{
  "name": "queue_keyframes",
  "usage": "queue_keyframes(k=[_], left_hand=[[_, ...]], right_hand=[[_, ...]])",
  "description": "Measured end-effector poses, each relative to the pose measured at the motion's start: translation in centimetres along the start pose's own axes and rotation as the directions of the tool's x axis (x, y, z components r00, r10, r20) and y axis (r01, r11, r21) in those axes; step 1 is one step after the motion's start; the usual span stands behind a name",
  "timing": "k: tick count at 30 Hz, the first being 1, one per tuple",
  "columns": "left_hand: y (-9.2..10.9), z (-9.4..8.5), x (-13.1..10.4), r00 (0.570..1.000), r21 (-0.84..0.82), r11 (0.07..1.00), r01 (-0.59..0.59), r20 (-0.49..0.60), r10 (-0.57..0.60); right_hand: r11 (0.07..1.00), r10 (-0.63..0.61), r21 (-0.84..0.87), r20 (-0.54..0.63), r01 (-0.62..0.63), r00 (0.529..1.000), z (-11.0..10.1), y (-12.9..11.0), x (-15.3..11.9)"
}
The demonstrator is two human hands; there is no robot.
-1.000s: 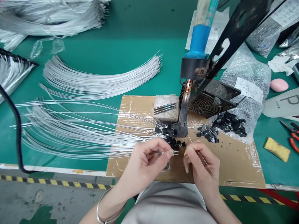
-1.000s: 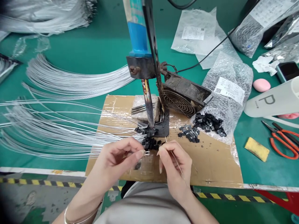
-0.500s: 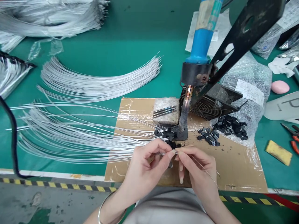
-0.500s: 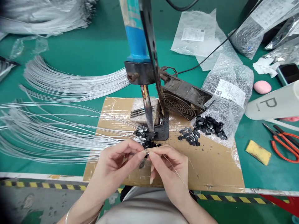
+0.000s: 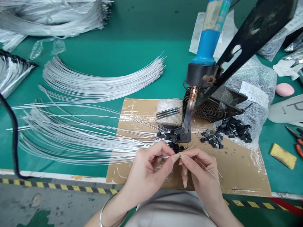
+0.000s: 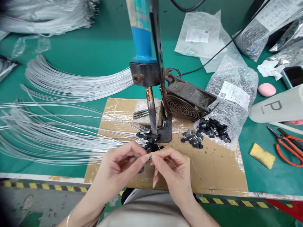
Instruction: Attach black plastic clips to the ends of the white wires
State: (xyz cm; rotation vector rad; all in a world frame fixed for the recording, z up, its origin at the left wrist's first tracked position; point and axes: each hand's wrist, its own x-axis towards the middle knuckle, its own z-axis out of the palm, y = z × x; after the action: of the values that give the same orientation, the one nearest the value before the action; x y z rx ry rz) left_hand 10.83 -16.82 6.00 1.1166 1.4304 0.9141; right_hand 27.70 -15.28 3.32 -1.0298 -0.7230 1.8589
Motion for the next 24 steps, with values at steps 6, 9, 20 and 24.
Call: queue_keyframes(k=[6,9,20,24], left_hand=[[0.6,-0.3,0.5,0.997,-0.005,1.0,0.029,0.067,-0.028],[0.6,-0.4,0.5,0.997,0.01,0.999,0.032,0.066,-0.032],[-1.0,0.4,0.2,0.998,-0.015,0.999,-0.039,-0.052,0.038],[-0.6,0.5,0.1,0.997,-0.004,0.999,-0.046,-0.061,0.045]], right_hand=[[0.995,0.092,0.03,0.05,-0.094,0.994,-0.5,-0.1,0.1],[0.995,0.092,0.042,0.039,-0.094,0.995,-0.5,-0.1,0.2],[0.995,0.069,0.075,0.016,-0.07,0.997,0.1,-0.3,0.3],[0.994,0.062,0.092,0.011,-0.062,0.998,0.3,-0.3,0.3]])
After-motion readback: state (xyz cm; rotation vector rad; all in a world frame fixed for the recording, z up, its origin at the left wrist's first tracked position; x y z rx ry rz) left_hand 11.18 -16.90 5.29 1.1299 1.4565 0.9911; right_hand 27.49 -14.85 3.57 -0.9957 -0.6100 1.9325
